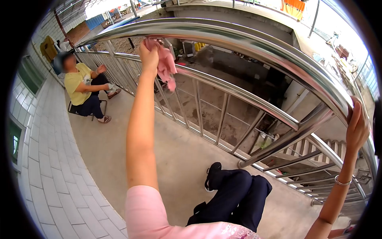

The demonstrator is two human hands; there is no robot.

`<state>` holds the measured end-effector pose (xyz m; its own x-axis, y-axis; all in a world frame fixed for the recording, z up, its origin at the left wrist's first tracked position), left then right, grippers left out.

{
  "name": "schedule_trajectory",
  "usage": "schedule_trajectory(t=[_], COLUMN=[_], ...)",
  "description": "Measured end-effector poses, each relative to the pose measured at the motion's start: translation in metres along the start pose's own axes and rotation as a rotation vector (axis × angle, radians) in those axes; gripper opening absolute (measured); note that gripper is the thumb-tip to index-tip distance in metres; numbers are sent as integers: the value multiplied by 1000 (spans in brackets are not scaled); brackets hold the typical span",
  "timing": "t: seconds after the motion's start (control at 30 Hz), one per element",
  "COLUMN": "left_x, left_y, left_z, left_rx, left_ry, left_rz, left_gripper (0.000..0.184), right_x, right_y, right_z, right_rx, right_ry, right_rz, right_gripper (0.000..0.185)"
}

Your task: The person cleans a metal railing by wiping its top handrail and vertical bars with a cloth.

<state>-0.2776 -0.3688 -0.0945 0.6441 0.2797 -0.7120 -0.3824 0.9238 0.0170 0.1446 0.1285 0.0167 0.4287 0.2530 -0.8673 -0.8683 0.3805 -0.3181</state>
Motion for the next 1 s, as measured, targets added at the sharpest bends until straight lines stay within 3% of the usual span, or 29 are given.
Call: schedule_trajectory(t=[0.03,0.1,0.4,0.47,0.6,0.7,0.9,1.0], left_x=[1,13,58,60,49,44,56,72], left_y=[3,-6,-5,-3,1,11,10,9], left_z=[-6,-10,-13,1,9,12,16,2], left_rx=[8,-366,-634,-561,-711,-989,-655,-725], left_ry=[-4,107,197,400,336,147,351,212], left_rz=[-3,150,116,158,116,-41,134,106], left_gripper=[29,32,35,30,28,28,26,28], right_x=[3,14,14,12,13,14,8,2], right_y=[0,8,7,6,7,8,4,0], right_z=[3,19,19,16,19,16,7,0], right_rx=[8,4,-60,-65,-61,-22,-30,-18], right_ry=[-3,157,87,81,148,103,201,110], right_rz=[-4,-150,-109,-98,-164,-115,-130,-55], right_gripper=[44,44,38,37,36,36,38,40])
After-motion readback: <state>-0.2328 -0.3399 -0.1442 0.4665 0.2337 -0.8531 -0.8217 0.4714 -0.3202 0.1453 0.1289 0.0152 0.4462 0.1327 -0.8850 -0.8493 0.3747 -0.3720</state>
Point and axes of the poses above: each hand's wrist, its own x-axis away from the middle knuckle, its own y-axis out of the palm, z = x × y, the point moved 6 cm from there along -x, towards the middle knuckle, and after that the axes turned 1 degree about -y, right-handed, at the moved point
